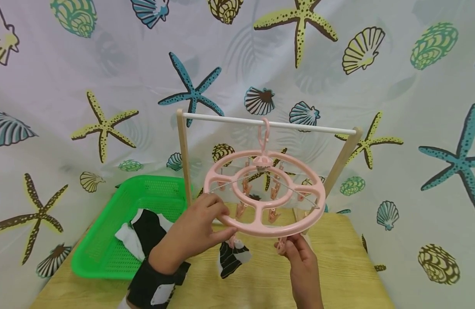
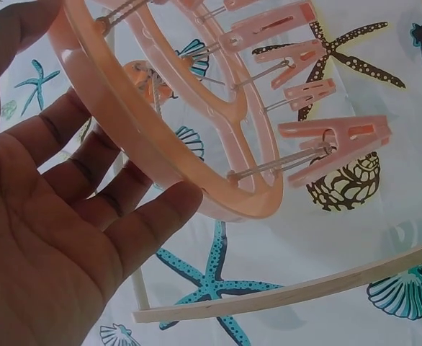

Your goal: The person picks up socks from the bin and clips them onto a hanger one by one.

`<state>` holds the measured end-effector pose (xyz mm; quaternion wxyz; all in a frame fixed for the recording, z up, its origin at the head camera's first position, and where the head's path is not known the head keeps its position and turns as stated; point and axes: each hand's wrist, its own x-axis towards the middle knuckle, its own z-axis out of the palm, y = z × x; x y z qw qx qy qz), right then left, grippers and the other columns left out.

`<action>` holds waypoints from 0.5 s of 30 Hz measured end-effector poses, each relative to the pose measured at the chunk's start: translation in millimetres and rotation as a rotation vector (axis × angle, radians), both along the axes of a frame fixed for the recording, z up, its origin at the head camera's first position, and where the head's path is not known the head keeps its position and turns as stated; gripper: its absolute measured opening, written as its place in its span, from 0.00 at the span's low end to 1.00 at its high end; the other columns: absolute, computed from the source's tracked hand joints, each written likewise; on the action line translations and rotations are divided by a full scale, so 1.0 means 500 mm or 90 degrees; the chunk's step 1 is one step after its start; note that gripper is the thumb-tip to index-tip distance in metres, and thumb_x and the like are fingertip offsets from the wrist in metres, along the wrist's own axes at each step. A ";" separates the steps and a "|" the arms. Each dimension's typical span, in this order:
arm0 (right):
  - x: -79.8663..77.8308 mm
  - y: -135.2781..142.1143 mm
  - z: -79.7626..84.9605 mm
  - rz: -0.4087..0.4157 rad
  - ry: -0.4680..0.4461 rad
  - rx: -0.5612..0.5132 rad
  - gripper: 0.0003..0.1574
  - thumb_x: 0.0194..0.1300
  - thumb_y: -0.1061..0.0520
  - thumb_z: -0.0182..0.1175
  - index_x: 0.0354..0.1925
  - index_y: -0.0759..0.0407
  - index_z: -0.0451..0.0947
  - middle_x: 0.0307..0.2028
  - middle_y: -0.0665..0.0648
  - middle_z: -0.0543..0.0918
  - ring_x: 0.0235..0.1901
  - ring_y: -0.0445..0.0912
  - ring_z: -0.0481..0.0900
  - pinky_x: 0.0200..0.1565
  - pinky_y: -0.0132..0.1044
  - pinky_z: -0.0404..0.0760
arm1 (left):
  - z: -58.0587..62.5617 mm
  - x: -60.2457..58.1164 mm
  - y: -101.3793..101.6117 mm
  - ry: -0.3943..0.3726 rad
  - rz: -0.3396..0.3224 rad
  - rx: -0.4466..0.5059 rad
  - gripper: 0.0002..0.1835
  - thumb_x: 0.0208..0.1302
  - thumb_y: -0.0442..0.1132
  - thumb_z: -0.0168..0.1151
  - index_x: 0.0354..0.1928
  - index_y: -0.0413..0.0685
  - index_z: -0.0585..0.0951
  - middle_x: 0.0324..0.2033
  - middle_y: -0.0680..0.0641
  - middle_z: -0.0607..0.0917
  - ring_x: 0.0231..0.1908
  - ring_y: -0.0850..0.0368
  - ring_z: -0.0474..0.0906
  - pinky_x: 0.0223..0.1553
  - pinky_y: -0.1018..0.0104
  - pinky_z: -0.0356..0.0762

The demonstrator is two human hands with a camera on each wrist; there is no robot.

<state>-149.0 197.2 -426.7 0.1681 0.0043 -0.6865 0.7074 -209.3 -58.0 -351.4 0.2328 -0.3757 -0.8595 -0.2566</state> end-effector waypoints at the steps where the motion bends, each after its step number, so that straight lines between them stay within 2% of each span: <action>1: -0.001 0.000 -0.001 0.000 0.002 -0.005 0.16 0.77 0.56 0.53 0.48 0.71 0.74 0.35 0.58 0.77 0.41 0.48 0.78 0.46 0.39 0.80 | 0.000 0.000 0.000 -0.003 0.000 0.000 0.16 0.53 0.50 0.77 0.35 0.50 0.81 0.36 0.54 0.77 0.39 0.58 0.72 0.40 0.62 0.75; 6: -0.001 -0.001 -0.004 -0.015 -0.003 -0.018 0.11 0.72 0.62 0.59 0.47 0.70 0.75 0.35 0.57 0.78 0.40 0.47 0.81 0.44 0.37 0.81 | 0.003 0.000 -0.001 -0.007 -0.003 0.001 0.16 0.54 0.49 0.77 0.35 0.50 0.81 0.37 0.55 0.77 0.40 0.58 0.72 0.40 0.62 0.75; 10: 0.000 -0.001 -0.005 -0.016 0.000 -0.028 0.12 0.68 0.66 0.62 0.48 0.70 0.74 0.38 0.58 0.79 0.39 0.47 0.82 0.43 0.36 0.82 | 0.002 -0.002 -0.003 -0.021 -0.007 -0.003 0.15 0.55 0.50 0.76 0.36 0.50 0.82 0.37 0.55 0.77 0.40 0.58 0.72 0.41 0.62 0.75; 15: 0.005 -0.002 -0.006 -0.007 0.006 -0.015 0.14 0.68 0.65 0.62 0.49 0.70 0.74 0.40 0.61 0.79 0.39 0.49 0.82 0.42 0.36 0.82 | 0.000 -0.004 -0.006 -0.031 -0.014 -0.007 0.16 0.56 0.51 0.75 0.36 0.50 0.81 0.38 0.55 0.76 0.41 0.58 0.71 0.42 0.61 0.75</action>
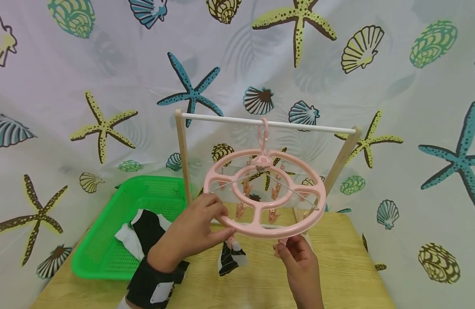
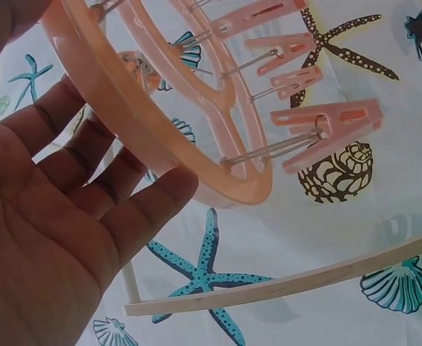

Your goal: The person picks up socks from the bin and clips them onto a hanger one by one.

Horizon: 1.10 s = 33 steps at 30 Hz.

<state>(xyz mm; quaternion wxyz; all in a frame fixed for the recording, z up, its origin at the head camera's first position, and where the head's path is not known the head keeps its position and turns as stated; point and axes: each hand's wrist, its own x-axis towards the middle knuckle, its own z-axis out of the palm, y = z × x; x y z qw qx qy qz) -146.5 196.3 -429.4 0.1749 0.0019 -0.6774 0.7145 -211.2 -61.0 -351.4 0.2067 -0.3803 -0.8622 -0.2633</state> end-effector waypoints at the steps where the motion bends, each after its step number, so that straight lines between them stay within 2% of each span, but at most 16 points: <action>1: 0.001 -0.001 0.000 0.002 -0.003 0.006 0.14 0.68 0.65 0.62 0.49 0.69 0.74 0.40 0.62 0.79 0.39 0.49 0.82 0.43 0.37 0.82 | 0.000 0.000 -0.001 -0.001 -0.002 0.000 0.16 0.56 0.51 0.75 0.37 0.50 0.81 0.38 0.55 0.76 0.41 0.58 0.71 0.42 0.62 0.75; 6: 0.006 -0.006 -0.001 0.014 -0.003 0.038 0.12 0.70 0.62 0.61 0.47 0.68 0.74 0.38 0.63 0.78 0.36 0.48 0.80 0.43 0.38 0.82 | -0.003 -0.005 -0.001 -0.006 -0.011 0.001 0.16 0.56 0.51 0.75 0.37 0.50 0.82 0.38 0.55 0.77 0.41 0.59 0.72 0.43 0.61 0.75; 13: 0.001 -0.019 -0.013 0.030 0.098 0.083 0.04 0.71 0.68 0.56 0.41 0.70 0.72 0.34 0.62 0.77 0.30 0.47 0.80 0.36 0.37 0.82 | -0.009 -0.009 -0.002 0.004 -0.007 0.011 0.15 0.55 0.49 0.76 0.36 0.50 0.82 0.38 0.54 0.76 0.41 0.58 0.71 0.43 0.61 0.76; 18: -0.003 -0.023 -0.017 0.024 0.061 0.099 0.07 0.72 0.64 0.58 0.38 0.69 0.74 0.30 0.60 0.78 0.28 0.48 0.81 0.34 0.38 0.82 | -0.018 -0.011 -0.001 0.029 0.008 0.044 0.15 0.52 0.46 0.78 0.36 0.49 0.83 0.39 0.53 0.77 0.43 0.56 0.71 0.44 0.61 0.76; 23: -0.002 -0.026 -0.018 0.020 0.037 0.098 0.08 0.72 0.62 0.58 0.38 0.69 0.74 0.31 0.61 0.79 0.28 0.48 0.81 0.34 0.38 0.82 | -0.029 -0.015 -0.004 0.039 0.014 0.070 0.17 0.51 0.44 0.79 0.39 0.47 0.84 0.46 0.49 0.78 0.51 0.51 0.72 0.50 0.57 0.77; 28: 0.000 -0.030 -0.019 0.026 0.019 0.083 0.09 0.72 0.61 0.58 0.38 0.69 0.73 0.31 0.62 0.78 0.28 0.49 0.81 0.34 0.38 0.82 | -0.040 -0.015 -0.013 0.025 0.020 0.084 0.18 0.53 0.44 0.78 0.43 0.47 0.84 0.55 0.44 0.77 0.62 0.45 0.69 0.56 0.51 0.75; 33: -0.002 -0.031 -0.020 0.023 0.011 0.086 0.09 0.72 0.61 0.59 0.38 0.68 0.74 0.31 0.62 0.79 0.27 0.48 0.81 0.34 0.38 0.82 | -0.047 -0.014 -0.032 0.005 0.022 0.141 0.14 0.58 0.40 0.75 0.44 0.46 0.84 0.58 0.42 0.76 0.64 0.42 0.67 0.56 0.47 0.74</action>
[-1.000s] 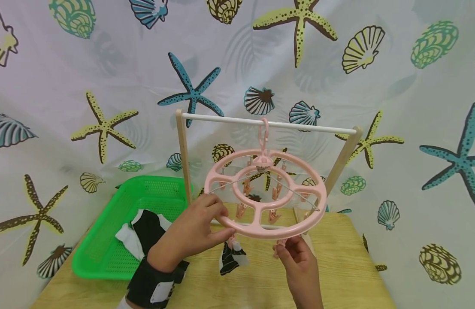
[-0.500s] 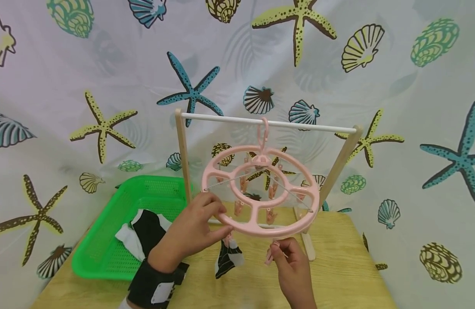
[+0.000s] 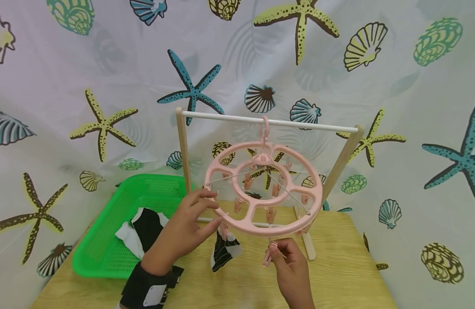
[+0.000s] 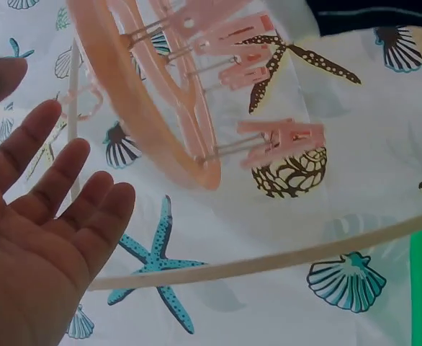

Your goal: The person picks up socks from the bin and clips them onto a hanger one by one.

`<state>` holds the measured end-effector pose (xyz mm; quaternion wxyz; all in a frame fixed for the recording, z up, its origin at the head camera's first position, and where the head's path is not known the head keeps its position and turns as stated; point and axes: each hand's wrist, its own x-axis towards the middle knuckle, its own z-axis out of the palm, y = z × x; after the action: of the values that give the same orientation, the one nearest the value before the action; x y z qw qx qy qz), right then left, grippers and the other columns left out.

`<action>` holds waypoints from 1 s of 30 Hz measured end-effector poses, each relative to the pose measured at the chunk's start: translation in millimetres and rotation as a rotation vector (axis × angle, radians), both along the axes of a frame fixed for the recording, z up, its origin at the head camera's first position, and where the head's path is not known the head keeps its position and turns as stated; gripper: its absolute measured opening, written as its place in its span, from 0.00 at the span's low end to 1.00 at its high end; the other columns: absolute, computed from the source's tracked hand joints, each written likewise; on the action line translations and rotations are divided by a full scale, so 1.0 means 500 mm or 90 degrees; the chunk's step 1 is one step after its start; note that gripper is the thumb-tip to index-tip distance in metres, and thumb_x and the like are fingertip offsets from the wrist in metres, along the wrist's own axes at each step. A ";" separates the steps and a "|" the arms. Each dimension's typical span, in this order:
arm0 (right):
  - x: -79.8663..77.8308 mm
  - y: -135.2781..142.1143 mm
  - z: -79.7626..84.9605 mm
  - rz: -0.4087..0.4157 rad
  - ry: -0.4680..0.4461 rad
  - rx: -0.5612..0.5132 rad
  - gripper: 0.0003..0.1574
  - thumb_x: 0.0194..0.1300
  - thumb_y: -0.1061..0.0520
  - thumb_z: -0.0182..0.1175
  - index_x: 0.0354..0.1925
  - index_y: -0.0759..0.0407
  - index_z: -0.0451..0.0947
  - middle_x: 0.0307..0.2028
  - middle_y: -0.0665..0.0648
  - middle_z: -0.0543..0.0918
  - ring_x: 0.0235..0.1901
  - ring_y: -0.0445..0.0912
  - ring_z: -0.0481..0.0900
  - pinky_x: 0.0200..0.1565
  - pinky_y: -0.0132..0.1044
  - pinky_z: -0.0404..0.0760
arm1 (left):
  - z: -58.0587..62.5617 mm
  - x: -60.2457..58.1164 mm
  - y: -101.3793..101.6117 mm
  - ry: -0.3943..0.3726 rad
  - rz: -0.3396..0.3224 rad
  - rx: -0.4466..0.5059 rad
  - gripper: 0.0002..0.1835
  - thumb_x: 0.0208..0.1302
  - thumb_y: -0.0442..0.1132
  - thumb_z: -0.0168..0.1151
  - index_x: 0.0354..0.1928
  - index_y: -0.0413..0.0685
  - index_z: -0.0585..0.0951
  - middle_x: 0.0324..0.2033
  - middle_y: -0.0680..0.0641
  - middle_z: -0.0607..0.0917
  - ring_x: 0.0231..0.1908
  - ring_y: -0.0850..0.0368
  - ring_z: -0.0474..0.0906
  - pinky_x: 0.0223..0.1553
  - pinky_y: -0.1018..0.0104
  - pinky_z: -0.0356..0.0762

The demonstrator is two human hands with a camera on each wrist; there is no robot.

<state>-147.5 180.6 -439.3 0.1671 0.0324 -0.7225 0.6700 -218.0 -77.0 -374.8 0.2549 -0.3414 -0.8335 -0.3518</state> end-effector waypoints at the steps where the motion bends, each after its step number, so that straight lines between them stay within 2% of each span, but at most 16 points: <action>1: 0.000 0.001 0.000 -0.005 -0.001 0.007 0.09 0.72 0.61 0.59 0.38 0.68 0.74 0.31 0.61 0.79 0.27 0.48 0.81 0.34 0.38 0.82 | -0.001 -0.001 -0.005 -0.004 0.002 0.014 0.13 0.58 0.39 0.74 0.44 0.45 0.84 0.57 0.42 0.76 0.63 0.41 0.68 0.56 0.47 0.75; 4: -0.001 0.004 0.002 -0.019 0.000 0.022 0.08 0.72 0.61 0.59 0.38 0.67 0.75 0.31 0.60 0.79 0.27 0.47 0.81 0.34 0.38 0.82 | -0.008 -0.010 -0.022 -0.027 0.025 0.046 0.11 0.61 0.38 0.72 0.44 0.44 0.84 0.56 0.41 0.77 0.59 0.42 0.72 0.52 0.46 0.77; 7: -0.002 0.006 0.002 -0.025 0.001 0.023 0.08 0.72 0.61 0.59 0.37 0.66 0.75 0.30 0.60 0.80 0.27 0.47 0.81 0.34 0.38 0.82 | -0.017 -0.026 -0.044 -0.085 0.058 0.070 0.08 0.64 0.38 0.69 0.43 0.44 0.84 0.54 0.42 0.78 0.56 0.43 0.75 0.50 0.46 0.78; 11: -0.004 0.006 0.000 -0.009 0.008 0.013 0.08 0.72 0.61 0.58 0.38 0.67 0.75 0.30 0.61 0.79 0.27 0.47 0.81 0.34 0.38 0.82 | -0.025 -0.061 -0.085 -0.219 0.122 0.064 0.10 0.69 0.42 0.63 0.46 0.43 0.83 0.55 0.40 0.77 0.53 0.41 0.76 0.50 0.44 0.76; 16: -0.004 0.006 -0.001 0.009 0.012 0.010 0.10 0.73 0.60 0.58 0.38 0.68 0.74 0.30 0.62 0.79 0.26 0.48 0.81 0.35 0.38 0.82 | -0.041 -0.128 -0.150 -0.358 0.191 0.056 0.18 0.74 0.46 0.56 0.53 0.37 0.80 0.58 0.33 0.74 0.58 0.33 0.71 0.55 0.40 0.70; 20: -0.002 0.009 -0.001 0.008 0.001 0.010 0.09 0.73 0.60 0.58 0.38 0.67 0.75 0.30 0.62 0.79 0.27 0.48 0.81 0.37 0.38 0.82 | -0.085 -0.188 -0.186 -0.458 0.200 0.086 0.21 0.76 0.47 0.51 0.56 0.35 0.77 0.56 0.32 0.76 0.57 0.35 0.71 0.54 0.42 0.69; 23: 0.000 0.010 -0.002 0.007 -0.007 0.008 0.08 0.73 0.61 0.57 0.37 0.67 0.75 0.30 0.62 0.79 0.27 0.48 0.81 0.36 0.38 0.82 | -0.129 -0.219 -0.210 -0.534 0.209 0.056 0.24 0.76 0.47 0.50 0.60 0.32 0.74 0.56 0.31 0.75 0.54 0.35 0.72 0.51 0.44 0.71; 24: 0.001 0.010 -0.002 0.007 -0.008 0.005 0.08 0.73 0.61 0.57 0.37 0.67 0.74 0.30 0.62 0.79 0.27 0.48 0.81 0.36 0.38 0.82 | -0.143 -0.227 -0.220 -0.552 0.216 0.033 0.25 0.76 0.47 0.50 0.59 0.31 0.74 0.55 0.30 0.75 0.52 0.35 0.73 0.50 0.44 0.72; 26: 0.001 0.008 -0.001 0.010 -0.007 0.001 0.09 0.73 0.61 0.57 0.37 0.68 0.74 0.31 0.62 0.79 0.27 0.48 0.81 0.36 0.38 0.82 | -0.171 -0.242 -0.243 -0.586 0.235 -0.013 0.23 0.74 0.47 0.49 0.49 0.28 0.76 0.43 0.30 0.77 0.42 0.37 0.75 0.42 0.49 0.74; 30: 0.000 0.005 -0.001 0.025 -0.004 -0.013 0.10 0.73 0.61 0.57 0.37 0.68 0.74 0.30 0.62 0.78 0.26 0.48 0.80 0.36 0.39 0.82 | -0.208 -0.254 -0.295 -0.646 0.291 -0.061 0.27 0.70 0.46 0.49 0.49 0.20 0.73 0.42 0.24 0.74 0.33 0.39 0.76 0.31 0.54 0.78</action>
<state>-147.5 183.1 -440.0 0.1520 0.0425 -0.7155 0.6805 -345.1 -224.7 -478.9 -0.1239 0.0491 -0.9197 -0.3694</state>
